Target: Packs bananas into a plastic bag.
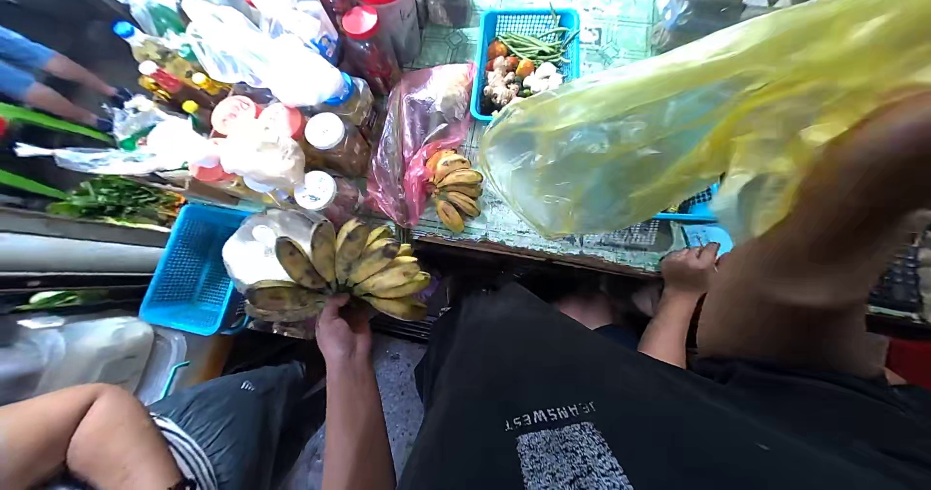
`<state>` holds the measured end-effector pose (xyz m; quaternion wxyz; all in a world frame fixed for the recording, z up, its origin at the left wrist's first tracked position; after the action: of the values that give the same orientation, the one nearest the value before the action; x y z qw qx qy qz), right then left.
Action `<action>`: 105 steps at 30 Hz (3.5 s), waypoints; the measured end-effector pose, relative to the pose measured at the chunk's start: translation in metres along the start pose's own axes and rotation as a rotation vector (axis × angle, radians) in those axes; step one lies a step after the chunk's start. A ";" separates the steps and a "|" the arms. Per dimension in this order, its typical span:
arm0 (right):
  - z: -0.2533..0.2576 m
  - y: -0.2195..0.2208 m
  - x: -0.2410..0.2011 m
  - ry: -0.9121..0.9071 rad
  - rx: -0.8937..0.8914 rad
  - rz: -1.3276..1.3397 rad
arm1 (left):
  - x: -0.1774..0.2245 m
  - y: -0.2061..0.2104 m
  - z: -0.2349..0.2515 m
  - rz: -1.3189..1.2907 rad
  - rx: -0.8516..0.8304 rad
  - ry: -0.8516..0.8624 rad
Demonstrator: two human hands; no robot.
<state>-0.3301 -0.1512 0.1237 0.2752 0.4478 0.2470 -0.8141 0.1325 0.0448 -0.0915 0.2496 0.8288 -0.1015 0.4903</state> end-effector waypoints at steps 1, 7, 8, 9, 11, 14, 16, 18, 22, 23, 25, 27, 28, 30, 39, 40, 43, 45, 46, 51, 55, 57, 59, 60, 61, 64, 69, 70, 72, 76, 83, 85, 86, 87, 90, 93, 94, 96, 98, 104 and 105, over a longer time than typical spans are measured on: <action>-0.017 0.015 -0.005 -0.160 -0.060 -0.056 | -0.005 0.001 -0.004 -0.008 0.000 -0.018; -0.093 0.162 0.174 0.190 -0.704 -0.342 | -0.027 0.039 -0.017 0.025 -0.109 -0.152; -0.088 0.167 0.201 0.465 -0.657 -0.365 | -0.030 0.048 -0.017 0.029 -0.126 -0.152; -0.077 0.170 0.207 0.611 -0.596 -0.347 | -0.031 0.058 -0.015 0.033 -0.148 -0.147; -0.063 0.157 0.180 0.596 -0.544 -0.227 | -0.035 0.075 -0.016 0.027 -0.200 -0.162; -0.074 0.128 0.099 0.342 -0.789 -0.135 | -0.040 0.105 -0.021 0.083 -0.315 -0.199; -0.098 0.127 0.058 0.284 -1.151 -0.097 | -0.039 0.130 -0.025 0.119 -0.413 -0.229; -0.114 0.141 0.043 0.304 -1.488 -0.025 | -0.039 0.157 -0.032 0.145 -0.534 -0.242; -0.060 0.138 0.013 0.194 -1.771 0.000 | -0.026 0.203 -0.048 0.209 -0.760 -0.211; -0.046 0.128 0.000 0.160 -1.819 -0.026 | -0.024 0.212 -0.050 0.234 -0.812 -0.193; -0.036 0.114 -0.009 0.175 -1.870 -0.130 | -0.023 0.227 -0.055 0.295 -0.915 -0.136; -0.041 0.110 0.007 0.227 -1.824 -0.272 | -0.027 0.237 -0.057 0.288 -1.042 -0.119; -0.044 0.109 0.019 0.259 -1.797 -0.271 | -0.032 0.240 -0.056 0.279 -1.094 -0.133; -0.047 0.111 0.034 0.263 -1.749 -0.233 | -0.041 0.250 -0.050 0.299 -1.168 -0.167; -0.030 0.125 0.035 -0.032 -1.544 -0.560 | 0.043 0.289 0.011 1.096 -1.747 0.510; -0.033 0.126 0.038 -0.105 -1.532 -0.640 | 0.068 0.293 0.006 1.066 -1.726 0.681; -0.050 0.138 0.047 -0.306 -1.546 -0.847 | 0.096 0.320 -0.022 1.182 -1.760 0.920; -0.057 0.147 0.047 -0.338 -1.572 -0.875 | 0.064 0.349 -0.029 1.395 -1.827 0.958; -0.059 0.151 0.049 -0.339 -1.577 -0.863 | 0.040 0.360 -0.022 1.496 -1.852 0.948; -0.057 0.145 0.063 -0.162 -1.533 -0.755 | -0.015 0.378 0.010 1.339 -1.895 0.821; -0.061 0.138 0.071 -0.054 -1.526 -0.749 | -0.024 0.390 -0.002 1.390 -2.059 0.829; -0.067 0.130 0.076 0.034 -1.519 -0.661 | -0.027 0.394 -0.007 1.361 -2.147 0.889; -0.068 0.120 0.080 0.083 -1.519 -0.578 | -0.021 0.399 -0.009 1.259 -2.193 0.943; -0.067 0.113 0.077 0.115 -1.503 -0.542 | -0.015 0.401 -0.012 1.220 -2.206 0.964; -0.066 0.105 0.069 0.145 -1.452 -0.513 | -0.009 0.404 -0.018 1.208 -2.217 0.984; -0.054 0.074 0.019 0.177 -1.127 -0.608 | 0.017 0.415 -0.041 1.335 -2.247 1.046; -0.065 0.103 -0.007 0.036 -1.107 -0.910 | 0.046 0.424 -0.085 1.433 -2.292 1.305; -0.064 0.110 0.002 0.055 -1.133 -0.921 | 0.050 0.423 -0.093 1.442 -2.287 1.367; -0.058 0.120 0.015 0.060 -1.187 -0.878 | 0.053 0.420 -0.098 1.461 -2.273 1.444; -0.054 0.127 0.013 -0.087 -1.278 -0.824 | 0.063 0.416 -0.073 1.357 -2.262 1.311; -0.031 0.052 0.048 0.188 -1.078 -0.661 | 0.032 0.354 0.155 0.305 -1.285 0.111; -0.035 0.037 0.067 0.285 -0.974 -0.556 | 0.002 0.341 0.159 0.383 -1.057 0.111; -0.038 0.031 0.077 0.318 -0.925 -0.508 | -0.015 0.338 0.158 0.459 -0.977 0.113; -0.043 0.026 0.086 0.350 -0.880 -0.451 | -0.034 0.336 0.157 0.512 -0.898 0.109; -0.069 0.011 0.109 0.493 -0.726 -0.258 | -0.090 0.331 0.165 0.627 -0.777 0.034; -0.112 -0.012 0.129 0.683 -0.548 0.063 | -0.122 0.326 0.175 0.795 -0.766 0.040; -0.127 -0.021 0.135 0.742 -0.501 0.178 | -0.122 0.324 0.179 0.862 -0.773 0.097; -0.152 -0.039 0.137 0.833 -0.390 0.356 | -0.100 0.312 0.175 1.036 -0.839 0.316; -0.166 -0.059 0.136 0.847 -0.262 0.483 | -0.070 0.288 0.147 1.183 -1.008 0.585; -0.156 -0.108 0.147 0.619 -0.271 0.478 | -0.125 0.143 0.069 1.469 -1.448 0.794; -0.156 -0.106 0.146 0.632 -0.323 0.485 | -0.137 0.138 0.058 1.430 -1.413 0.894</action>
<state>-0.3732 -0.0062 -0.0605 0.4358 0.6715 0.3310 -0.4996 0.0517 -0.1137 -0.1890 0.3404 -0.0033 -0.7162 0.6092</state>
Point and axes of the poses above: each hand's wrist, its own z-axis towards the middle knuckle, its own y-axis out of the palm, x = y × z, the point moved 2 cm from there along z, towards the middle knuckle, and after that the axes turned 6 degrees about y, right-handed, at the moved point
